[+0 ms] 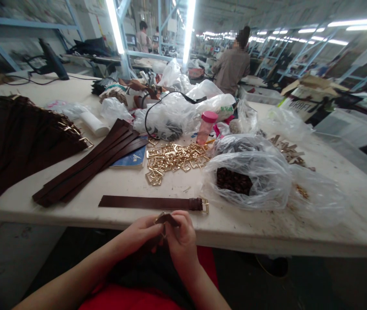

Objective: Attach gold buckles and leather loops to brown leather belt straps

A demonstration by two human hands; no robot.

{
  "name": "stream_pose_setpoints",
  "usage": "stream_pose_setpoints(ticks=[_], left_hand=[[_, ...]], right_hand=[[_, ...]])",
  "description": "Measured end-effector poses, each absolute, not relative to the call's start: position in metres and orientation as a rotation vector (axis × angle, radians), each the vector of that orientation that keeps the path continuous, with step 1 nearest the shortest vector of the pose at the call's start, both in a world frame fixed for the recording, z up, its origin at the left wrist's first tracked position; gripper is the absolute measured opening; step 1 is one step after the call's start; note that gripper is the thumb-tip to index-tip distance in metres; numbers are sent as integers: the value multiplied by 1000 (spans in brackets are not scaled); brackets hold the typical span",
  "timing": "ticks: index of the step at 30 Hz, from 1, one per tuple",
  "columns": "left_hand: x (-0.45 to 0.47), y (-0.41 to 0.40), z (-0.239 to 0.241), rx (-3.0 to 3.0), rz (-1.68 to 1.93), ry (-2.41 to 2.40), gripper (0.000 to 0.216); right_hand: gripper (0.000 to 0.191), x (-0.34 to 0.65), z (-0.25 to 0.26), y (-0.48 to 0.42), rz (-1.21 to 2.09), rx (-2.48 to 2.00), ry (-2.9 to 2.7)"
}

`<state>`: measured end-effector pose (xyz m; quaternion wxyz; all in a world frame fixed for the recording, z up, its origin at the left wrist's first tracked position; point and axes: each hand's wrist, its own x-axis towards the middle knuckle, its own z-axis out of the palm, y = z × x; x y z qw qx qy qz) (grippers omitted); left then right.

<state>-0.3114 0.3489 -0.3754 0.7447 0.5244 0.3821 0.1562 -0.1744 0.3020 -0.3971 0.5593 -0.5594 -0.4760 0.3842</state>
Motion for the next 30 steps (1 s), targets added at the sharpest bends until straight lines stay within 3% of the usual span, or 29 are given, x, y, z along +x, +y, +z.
stream_pose_setpoints(ticks=[2, 7, 11, 18, 22, 27, 30], left_hand=[[-310, 347, -373, 1206, 347, 856, 25], [-311, 348, -364, 1358, 316, 828, 24], [-312, 356, -357, 1353, 267, 746, 27], [-310, 373, -365, 1258, 272, 792, 31], [-310, 383, -376, 1425, 374, 1032, 23], [-308, 386, -380, 1500, 397, 996, 43], [-306, 390, -380, 1569, 336, 983, 32]], right_hand=[[7, -173, -396, 303, 832, -1344, -1180], [21, -171, -392, 312, 1325, -1249, -796], [24, -172, -394, 314, 1372, -1195, -755], [12, -173, -398, 310, 864, -1344, -1229], [18, -174, -393, 310, 771, -1321, -1436], [22, -149, -388, 324, 830, -1386, -1678], [31, -96, -386, 356, 576, -1643, -1688]])
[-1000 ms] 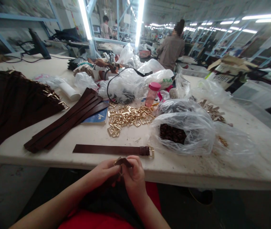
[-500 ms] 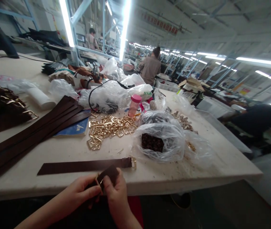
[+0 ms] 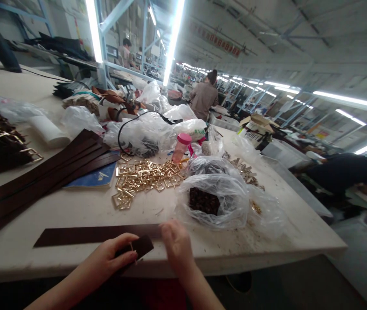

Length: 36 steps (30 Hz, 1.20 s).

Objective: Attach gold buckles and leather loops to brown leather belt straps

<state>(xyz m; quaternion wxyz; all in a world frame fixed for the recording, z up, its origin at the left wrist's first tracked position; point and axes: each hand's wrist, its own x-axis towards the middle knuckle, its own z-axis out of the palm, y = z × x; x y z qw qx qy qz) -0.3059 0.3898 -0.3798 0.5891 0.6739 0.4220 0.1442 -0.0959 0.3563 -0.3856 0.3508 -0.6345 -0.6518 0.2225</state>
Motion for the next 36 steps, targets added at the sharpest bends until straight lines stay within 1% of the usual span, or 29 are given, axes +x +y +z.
stream_pose_setpoints(ticks=[2, 5, 9, 13, 18, 21, 24, 27, 32, 36], left_hand=[[-304, 392, -380, 1585, 335, 1039, 34], [-299, 392, -380, 1554, 320, 1001, 32], [-293, 387, -379, 1523, 284, 923, 26], [-298, 387, -379, 1538, 308, 958, 27], [-301, 387, -377, 1541, 363, 983, 30], [-298, 386, -373, 1503, 388, 996, 34], [-297, 385, -367, 1445, 406, 1009, 39], [-299, 383, -362, 1423, 425, 989, 40], [-302, 377, -362, 1415, 435, 969, 34], [-305, 376, -371, 1444, 425, 1005, 35]], right_hand=[[28, -52, -385, 386, 234, -2018, -1609], [24, -1, -388, 427, 94, -2223, -1542], [19, 17, -397, 454, 63, -2378, -1505], [19, 21, -396, 450, 42, -2417, -1468], [29, 31, -382, 425, 70, -2327, -1452], [34, 14, -379, 409, 153, -2206, -1547], [34, -12, -377, 401, 186, -2135, -1650], [30, -20, -373, 407, 92, -2220, -1645], [28, 6, -375, 425, -141, -2497, -1583], [27, 19, -382, 421, -184, -2575, -1663]])
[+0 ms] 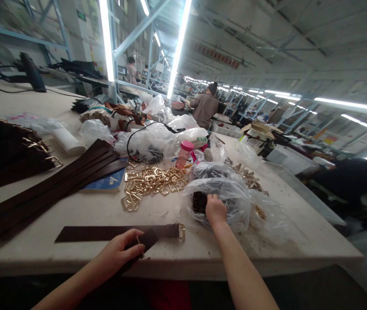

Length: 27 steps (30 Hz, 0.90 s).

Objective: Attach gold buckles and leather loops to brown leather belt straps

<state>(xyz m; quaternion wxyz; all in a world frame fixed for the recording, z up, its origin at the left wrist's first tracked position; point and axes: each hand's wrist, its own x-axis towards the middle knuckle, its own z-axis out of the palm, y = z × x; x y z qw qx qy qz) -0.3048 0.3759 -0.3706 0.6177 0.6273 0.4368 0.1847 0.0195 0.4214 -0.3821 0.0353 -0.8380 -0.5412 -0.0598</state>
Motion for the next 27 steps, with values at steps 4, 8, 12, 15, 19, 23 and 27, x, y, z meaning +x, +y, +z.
stream_pose_setpoints(ticks=[4, 8, 12, 15, 19, 23, 27], left_hand=[[-305, 378, -375, 1484, 427, 980, 32], [-304, 381, -373, 1447, 413, 979, 33], [-301, 383, -367, 1394, 434, 964, 34], [-299, 382, -363, 1395, 483, 968, 31], [-300, 374, -363, 1323, 418, 967, 29], [-302, 368, -367, 1361, 422, 1003, 29], [-299, 366, -372, 1470, 440, 1037, 30]], right_hand=[[27, 26, -381, 416, -117, -2548, -1680], [31, 16, -370, 408, -2, -2386, -1657], [25, -35, -366, 384, 621, -1921, -1622], [22, -81, -367, 362, 1081, -1482, -1461], [27, -117, -377, 350, 1115, -1390, -1427], [35, -130, -390, 349, 1168, -1498, -1225], [48, -135, -390, 342, 1259, -1498, -1076]])
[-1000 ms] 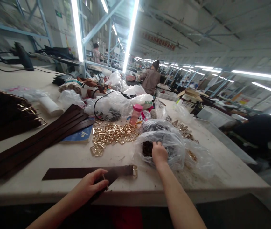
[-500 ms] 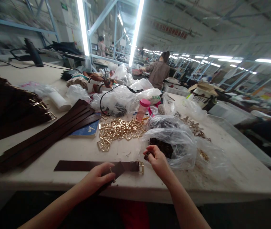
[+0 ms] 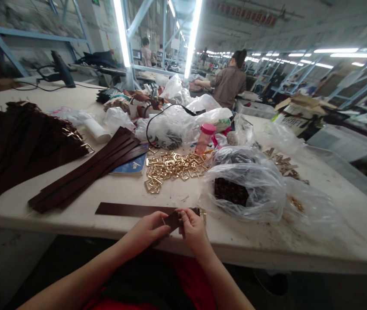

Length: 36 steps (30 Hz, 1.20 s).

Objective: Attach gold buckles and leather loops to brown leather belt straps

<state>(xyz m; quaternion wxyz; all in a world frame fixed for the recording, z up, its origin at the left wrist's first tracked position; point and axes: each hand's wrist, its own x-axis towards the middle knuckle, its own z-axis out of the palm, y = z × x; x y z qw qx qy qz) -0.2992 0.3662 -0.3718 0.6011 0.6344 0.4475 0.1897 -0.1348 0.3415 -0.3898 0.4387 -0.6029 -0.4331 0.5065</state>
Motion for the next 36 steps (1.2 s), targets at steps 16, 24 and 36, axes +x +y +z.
stream_pose_setpoints(ticks=[16, 24, 36], left_hand=[[-301, 364, -372, 1653, 386, 1027, 22], [-295, 363, -377, 1676, 397, 947, 22], [-298, 366, -377, 1676, 394, 982, 21]], right_hand=[[43, -136, -388, 336, 1495, -1327, -908], [40, -142, -396, 337, 1710, -1123, -614], [30, -150, -404, 347, 1927, -935, -234]])
